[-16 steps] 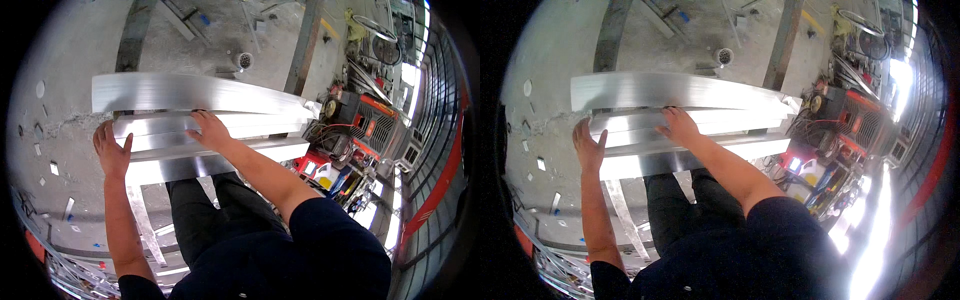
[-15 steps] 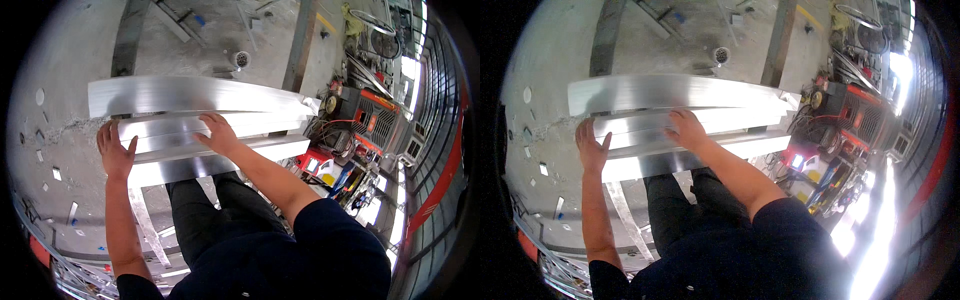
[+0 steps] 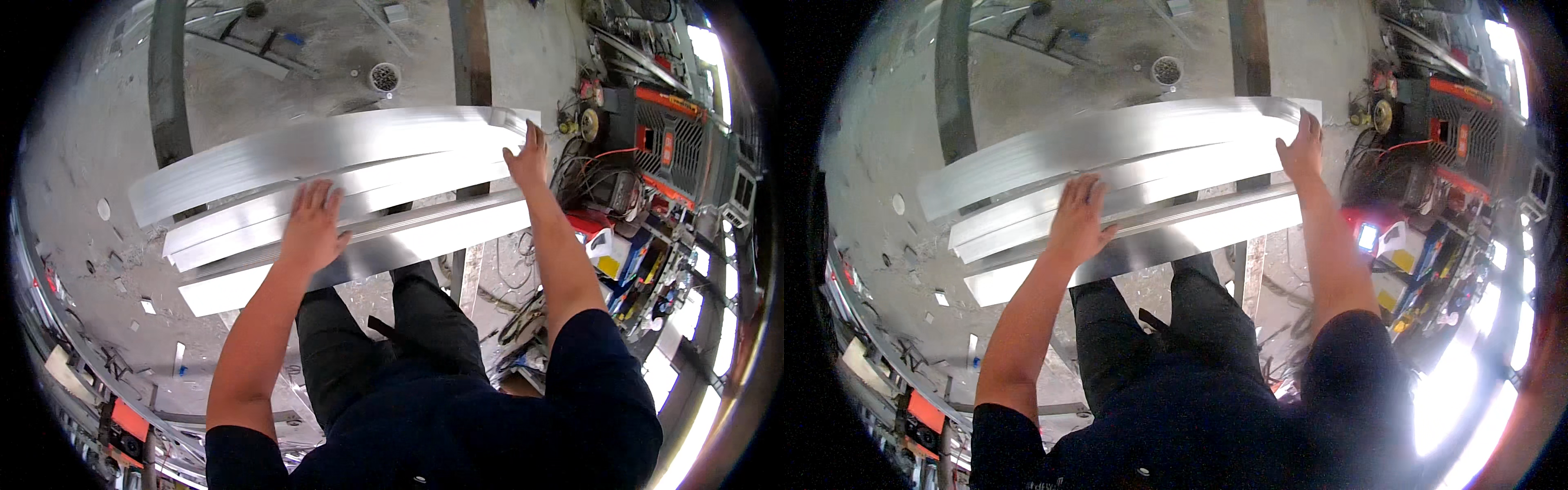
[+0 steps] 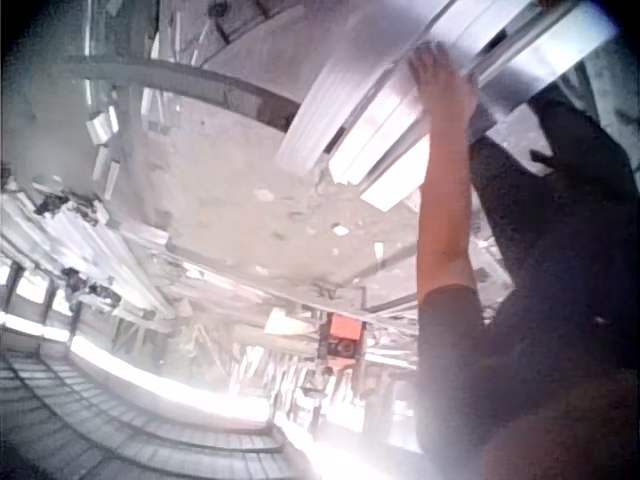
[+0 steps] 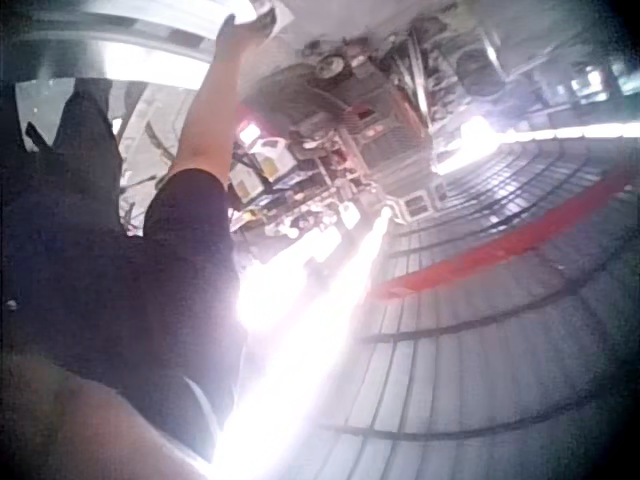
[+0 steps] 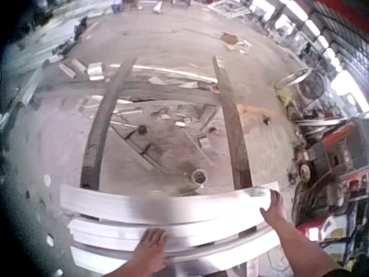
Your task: The person walks through a workshop and picks up several long, flat metal sheets from the floor. They carry the sheets to a metal frame and place them one by one into the frame, stacking them neatly.
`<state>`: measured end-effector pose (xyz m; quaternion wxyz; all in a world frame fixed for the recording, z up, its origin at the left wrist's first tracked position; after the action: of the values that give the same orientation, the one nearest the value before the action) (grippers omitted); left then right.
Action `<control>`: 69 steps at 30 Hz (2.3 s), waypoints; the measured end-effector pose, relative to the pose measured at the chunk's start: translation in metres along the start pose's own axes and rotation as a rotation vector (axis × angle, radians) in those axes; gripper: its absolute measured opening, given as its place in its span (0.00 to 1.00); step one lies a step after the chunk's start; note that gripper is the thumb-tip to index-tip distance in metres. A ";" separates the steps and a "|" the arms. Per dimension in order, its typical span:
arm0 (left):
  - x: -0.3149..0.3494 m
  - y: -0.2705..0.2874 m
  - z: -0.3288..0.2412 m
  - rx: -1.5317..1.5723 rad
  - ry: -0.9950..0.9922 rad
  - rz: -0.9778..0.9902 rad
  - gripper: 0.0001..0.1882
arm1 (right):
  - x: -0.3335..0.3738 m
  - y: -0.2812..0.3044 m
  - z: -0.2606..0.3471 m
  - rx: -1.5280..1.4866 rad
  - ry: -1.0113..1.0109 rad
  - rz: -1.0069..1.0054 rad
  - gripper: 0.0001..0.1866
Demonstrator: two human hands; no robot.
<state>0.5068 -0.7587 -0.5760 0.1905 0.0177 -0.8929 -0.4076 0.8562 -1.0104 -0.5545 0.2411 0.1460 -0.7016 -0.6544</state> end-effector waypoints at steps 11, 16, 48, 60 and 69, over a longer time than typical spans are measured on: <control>-0.140 -0.152 -0.139 -0.393 0.035 0.191 0.54 | -0.024 -0.027 -0.077 -0.152 0.029 0.009 0.31; -0.169 -0.171 -0.152 -0.531 0.160 0.160 0.58 | 0.028 -0.022 -0.177 -0.675 -0.269 -0.016 0.30; -0.078 -0.055 -0.214 -0.247 -0.045 -0.051 0.57 | 0.046 -0.147 -0.102 -0.313 -0.350 0.332 0.37; -0.124 -0.090 -0.196 -0.285 0.030 -0.029 0.53 | 0.146 -0.066 -0.116 -0.488 -0.058 0.165 0.25; -0.160 -0.147 -0.160 -0.364 0.151 0.066 0.53 | 0.170 -0.045 -0.091 -0.693 0.046 0.068 0.18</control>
<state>0.6934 -0.9422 -0.6409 0.2701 -0.0156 -0.7878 -0.5534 0.7558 -1.1805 -0.5715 0.3136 0.0467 -0.4365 -0.8420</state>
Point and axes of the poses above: each hand's wrist, its own x-axis away from the middle knuckle, its own y-axis out of the back of the hand, z = x × y, the point moved 5 cm from there along -x, towards the middle knuckle, and after that the axes turned 2 degrees about x, right-handed, at the moved point
